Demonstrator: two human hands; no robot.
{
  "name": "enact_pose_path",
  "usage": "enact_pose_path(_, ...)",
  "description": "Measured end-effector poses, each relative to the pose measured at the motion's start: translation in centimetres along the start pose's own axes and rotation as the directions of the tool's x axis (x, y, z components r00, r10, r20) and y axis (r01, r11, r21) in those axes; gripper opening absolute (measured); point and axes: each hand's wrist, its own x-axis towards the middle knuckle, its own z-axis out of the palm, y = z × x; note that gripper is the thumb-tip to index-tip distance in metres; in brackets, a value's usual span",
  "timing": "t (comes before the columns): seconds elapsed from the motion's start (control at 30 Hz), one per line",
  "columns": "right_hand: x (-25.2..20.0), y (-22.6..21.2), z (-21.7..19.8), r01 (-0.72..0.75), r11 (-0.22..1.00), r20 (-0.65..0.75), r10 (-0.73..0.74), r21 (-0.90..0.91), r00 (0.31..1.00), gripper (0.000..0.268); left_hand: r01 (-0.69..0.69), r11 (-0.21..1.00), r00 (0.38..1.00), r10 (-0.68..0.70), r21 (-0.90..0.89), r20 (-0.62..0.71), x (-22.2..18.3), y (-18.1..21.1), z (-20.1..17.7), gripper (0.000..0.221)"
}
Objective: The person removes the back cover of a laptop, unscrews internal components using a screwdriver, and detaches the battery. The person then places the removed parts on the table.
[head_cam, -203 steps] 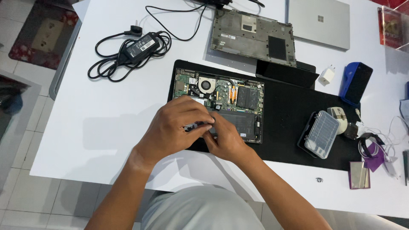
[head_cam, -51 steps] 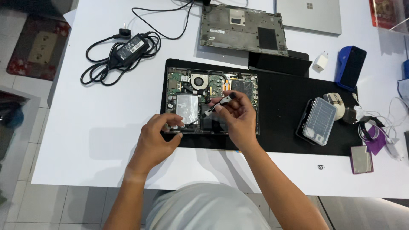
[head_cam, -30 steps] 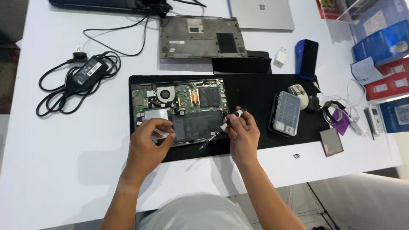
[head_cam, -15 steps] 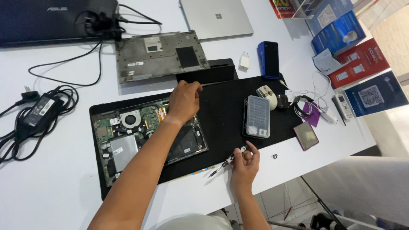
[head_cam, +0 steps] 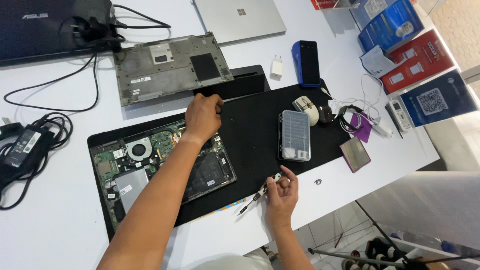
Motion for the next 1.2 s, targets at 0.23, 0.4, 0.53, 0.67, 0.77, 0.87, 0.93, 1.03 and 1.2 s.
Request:
enact_pose_path(0.23, 0.0, -0.3, -0.1, 0.007, 0.998, 0.037, -0.005, -0.067, 0.999, 0.046, 0.160, 0.964, 0.986, -0.166, -0.214, -0.012, -1.0, 0.5, -0.8, 0.039)
enact_pose_path(0.4, 0.0, 0.0, -0.2, 0.022, 1.000, 0.049, -0.020, -0.023, 0.999, 0.047, 0.139, 0.928, 0.985, -0.166, -0.346, -0.050, -1.5, 1.0, -1.9, 0.035)
enact_pose_path(0.53, 0.0, 0.1, -0.2, 0.005, 1.000, 0.039, -0.006, 0.008, 0.999, 0.046, 0.123, 0.932, 0.979, -0.171, -0.341, -0.114, -1.9, 0.5, -2.8, 0.036)
enact_pose_path(0.67, -0.2, -0.7, 0.1, 0.013, 0.999, 0.031, -0.012, -0.037, 0.999, 0.046, 0.080, 0.947, 0.966, -0.151, -0.311, -0.208, -4.1, -0.8, -4.9, 0.030)
enact_pose_path(0.77, -0.2, -0.6, 0.3, 0.013, 0.996, -0.003, -0.014, -0.092, 1.000, 0.050, 0.061, 0.959, 0.958, -0.134, -0.275, -0.254, -7.2, -1.8, -7.7, 0.026)
enact_pose_path(0.87, -0.3, -0.6, 0.5, -0.002, 0.994, -0.017, 0.000, -0.111, 1.000, 0.047, 0.065, 0.976, 0.945, -0.127, -0.206, -0.301, -11.8, -3.1, -10.6, 0.020)
enact_pose_path(0.93, -0.4, -0.8, 0.6, -0.008, 0.992, -0.011, 0.007, -0.126, 1.000, 0.041, 0.080, 0.985, 0.934, -0.127, -0.151, -0.333, -15.3, -3.9, -11.9, 0.016)
enact_pose_path(1.03, -0.4, -1.2, 0.7, 0.047, 0.939, 0.076, -0.022, -0.342, 0.997, 0.043, 0.098, 0.995, 0.911, -0.103, -0.034, -0.399, -20.7, -4.1, -13.0, 0.014)
enact_pose_path(1.2, 0.1, -2.0, 1.9, 0.381, 0.740, 0.289, -0.259, -0.555, 0.922, 0.046, 0.103, 0.994, 0.916, -0.080, 0.036, -0.393, -26.7, -2.3, -12.9, 0.026)
